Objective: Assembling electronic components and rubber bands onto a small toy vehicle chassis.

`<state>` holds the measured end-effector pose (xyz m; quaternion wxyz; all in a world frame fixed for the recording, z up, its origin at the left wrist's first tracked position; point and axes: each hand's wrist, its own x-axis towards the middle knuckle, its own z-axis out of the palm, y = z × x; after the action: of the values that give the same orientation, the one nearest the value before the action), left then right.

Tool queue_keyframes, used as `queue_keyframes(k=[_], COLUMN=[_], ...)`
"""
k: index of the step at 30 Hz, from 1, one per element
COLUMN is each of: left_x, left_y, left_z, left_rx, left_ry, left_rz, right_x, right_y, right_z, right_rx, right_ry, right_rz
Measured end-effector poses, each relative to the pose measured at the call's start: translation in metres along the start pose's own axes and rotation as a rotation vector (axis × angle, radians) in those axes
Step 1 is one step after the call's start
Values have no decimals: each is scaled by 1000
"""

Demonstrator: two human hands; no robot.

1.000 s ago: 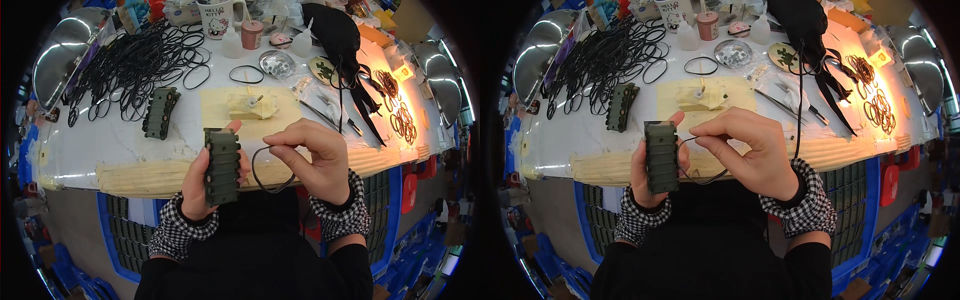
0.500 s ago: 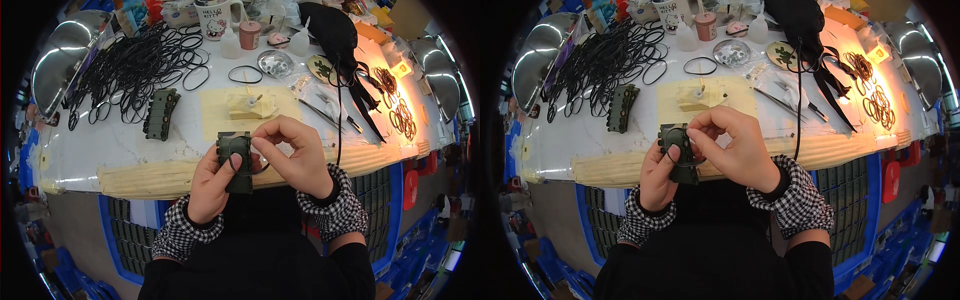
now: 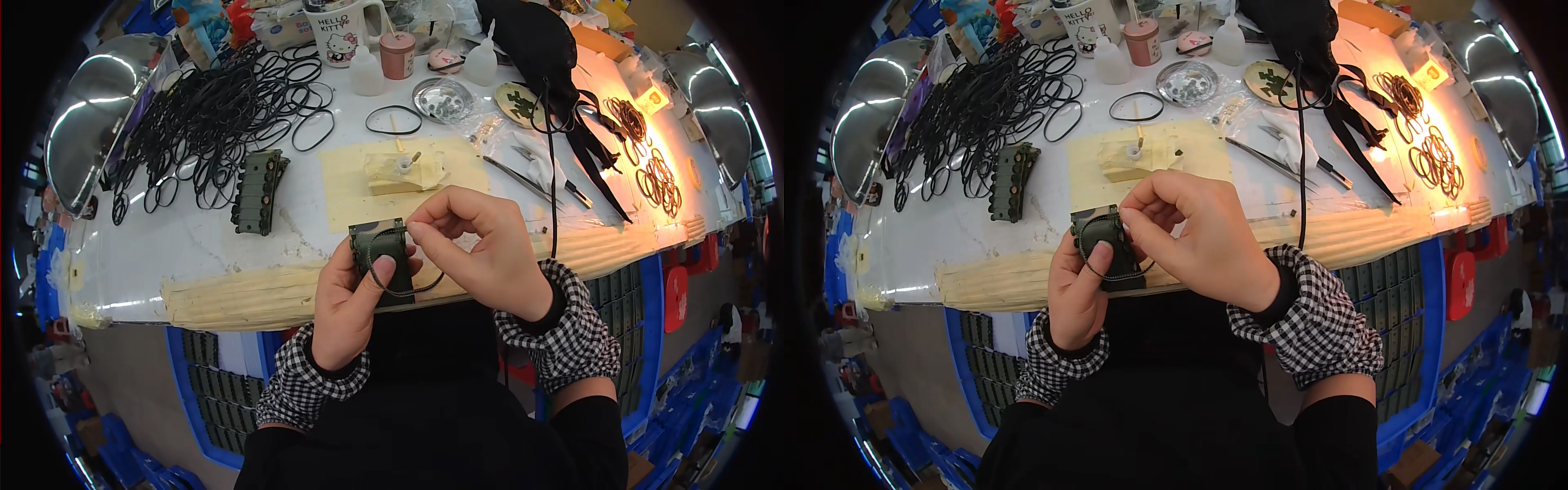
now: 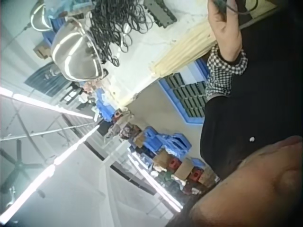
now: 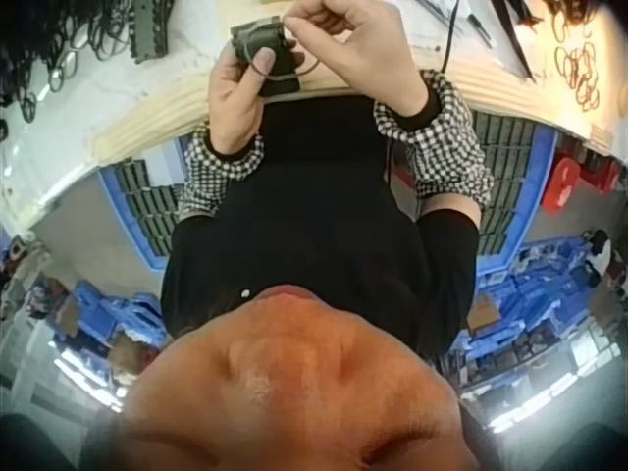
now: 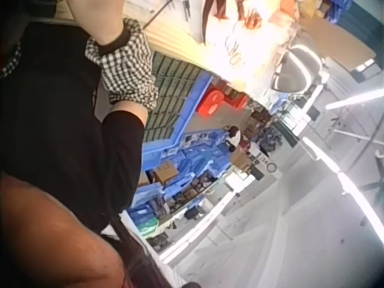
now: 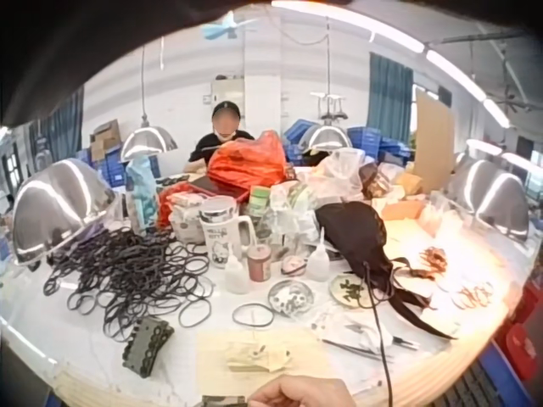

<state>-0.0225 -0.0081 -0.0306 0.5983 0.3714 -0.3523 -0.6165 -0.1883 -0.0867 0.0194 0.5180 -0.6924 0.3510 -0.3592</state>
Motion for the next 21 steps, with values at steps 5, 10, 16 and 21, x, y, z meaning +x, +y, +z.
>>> queue_keyframes(k=[5, 10, 16, 21], left_x=[-2, -2, -2, 2], left_y=[-1, -4, -7, -8], left_z=[5, 6, 4, -2], left_rx=[-35, -87, 58, -112], left_ry=[-3, 20, 24, -44], left_rz=[10, 39, 89, 18], right_x=[-2, -2, -1, -2], right_y=[2, 2, 8, 9], right_z=[5, 4, 3, 5], right_rx=[-26, 63, 14, -82], right_ry=[78, 28, 32, 56], right_rz=[-72, 33, -7, -114])
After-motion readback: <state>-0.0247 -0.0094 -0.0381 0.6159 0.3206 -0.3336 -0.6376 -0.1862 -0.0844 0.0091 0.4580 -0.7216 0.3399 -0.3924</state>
